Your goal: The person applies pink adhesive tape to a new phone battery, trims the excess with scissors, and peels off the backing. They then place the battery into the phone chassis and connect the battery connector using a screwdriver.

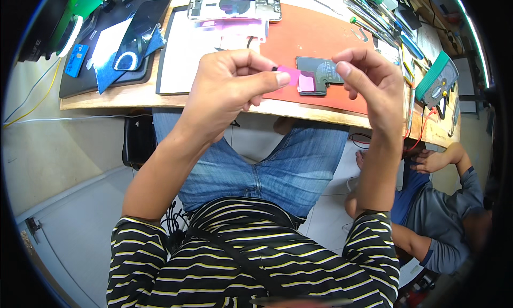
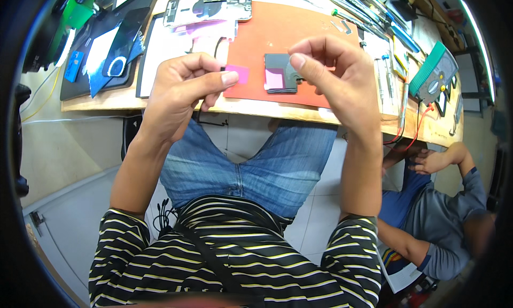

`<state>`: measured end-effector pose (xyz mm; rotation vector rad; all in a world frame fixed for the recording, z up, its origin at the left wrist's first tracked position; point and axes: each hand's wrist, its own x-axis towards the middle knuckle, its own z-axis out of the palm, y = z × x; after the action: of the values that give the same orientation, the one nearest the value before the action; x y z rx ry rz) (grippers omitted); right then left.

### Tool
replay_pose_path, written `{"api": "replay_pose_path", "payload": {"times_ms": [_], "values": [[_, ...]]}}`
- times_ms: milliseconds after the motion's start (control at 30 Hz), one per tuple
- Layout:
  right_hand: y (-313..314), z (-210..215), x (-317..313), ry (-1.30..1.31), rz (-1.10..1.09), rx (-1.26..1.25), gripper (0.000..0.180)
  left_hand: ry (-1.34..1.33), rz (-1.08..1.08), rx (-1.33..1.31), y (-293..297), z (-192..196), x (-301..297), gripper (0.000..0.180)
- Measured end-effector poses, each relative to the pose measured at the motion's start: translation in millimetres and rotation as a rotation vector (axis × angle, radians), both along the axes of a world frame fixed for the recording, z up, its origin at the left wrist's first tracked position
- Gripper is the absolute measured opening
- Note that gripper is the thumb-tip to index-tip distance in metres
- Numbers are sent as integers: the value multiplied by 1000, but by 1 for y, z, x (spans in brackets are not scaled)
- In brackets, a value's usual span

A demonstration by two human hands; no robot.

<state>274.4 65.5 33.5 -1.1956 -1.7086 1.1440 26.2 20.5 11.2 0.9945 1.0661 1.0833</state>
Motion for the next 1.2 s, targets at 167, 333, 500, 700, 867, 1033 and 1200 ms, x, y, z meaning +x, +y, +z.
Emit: {"api": "replay_pose_path", "payload": {"times_ms": [167, 333, 500, 700, 867, 1033, 1200], "values": [[29, 16, 9, -161, 246, -5, 29, 79, -39, 32, 19, 1, 16, 11], [40, 6, 7, -122, 343, 7, 29, 109, -8, 110, 27, -7, 21, 16], [38, -3, 5, -37, 370, 40, 27, 68, 6, 137, 26, -6, 28, 15], [35, 1, 1, -56, 370, 188, 24, 83, -40, 156, 23, -1, 31, 15], [34, 6, -5, -90, 467, 249, 17, 57, -50, 190, 20, -2, 28, 18], [34, 12, -11, -207, 492, 438, 12, 63, -60, 165, 16, 0, 26, 18], [27, 12, -16, -223, 421, 392, 10, 140, -64, 173, 15, 8, 22, 15]]}}
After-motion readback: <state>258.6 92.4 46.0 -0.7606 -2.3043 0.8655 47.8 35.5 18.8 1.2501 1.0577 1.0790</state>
